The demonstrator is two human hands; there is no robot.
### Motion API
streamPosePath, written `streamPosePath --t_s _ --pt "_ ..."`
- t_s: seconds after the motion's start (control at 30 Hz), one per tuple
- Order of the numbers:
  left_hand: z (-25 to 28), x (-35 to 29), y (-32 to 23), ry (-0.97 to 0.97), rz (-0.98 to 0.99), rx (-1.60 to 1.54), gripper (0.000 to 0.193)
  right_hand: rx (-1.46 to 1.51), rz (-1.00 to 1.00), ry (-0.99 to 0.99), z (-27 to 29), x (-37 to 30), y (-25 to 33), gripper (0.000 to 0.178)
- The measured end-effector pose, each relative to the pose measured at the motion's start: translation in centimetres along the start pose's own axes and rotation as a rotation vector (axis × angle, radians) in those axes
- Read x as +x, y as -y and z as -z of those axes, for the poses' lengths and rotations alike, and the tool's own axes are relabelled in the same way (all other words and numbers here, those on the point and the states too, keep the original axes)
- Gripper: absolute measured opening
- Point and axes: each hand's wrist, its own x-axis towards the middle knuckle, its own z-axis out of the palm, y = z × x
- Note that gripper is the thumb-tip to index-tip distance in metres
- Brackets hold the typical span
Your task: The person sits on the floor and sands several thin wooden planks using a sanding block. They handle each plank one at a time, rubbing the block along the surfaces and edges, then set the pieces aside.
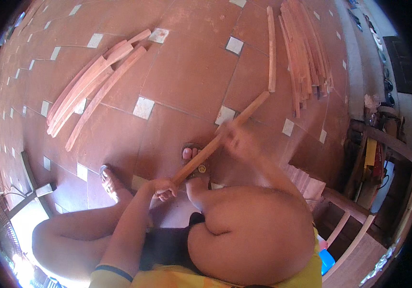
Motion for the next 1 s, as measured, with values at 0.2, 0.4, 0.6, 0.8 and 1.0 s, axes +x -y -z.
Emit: streamPosePath --t_s 0.2,0.4,0.6,0.8,1.0 --pt "0.6 0.5 0.1 0.108 0.017 -0.047 0.027 0.053 -0.408 -0.274 1.8 2.8 -9.7 0.058" --pt "1.8 0.0 0.7 0.171 0.035 -0.105 0.025 -0.075 0.016 -0.071 -1.6 -0.4 -3.0 0.062" --pt "1.7 0.8 1.4 0.248 0.035 -0.13 0.024 0.058 -0.476 -0.262 2.0 1.9 -8.2 0.064" --pt "1.9 0.1 1.9 0.15 0.005 -0.096 0.027 0.143 -0.007 0.106 0.6 -0.2 2.6 0.053" --pt "0.9 -0.1 0.5 0.167 0.011 -0.089 0.027 0.231 -0.465 -0.304 -0.4 -0.2 -7.5 0.061"
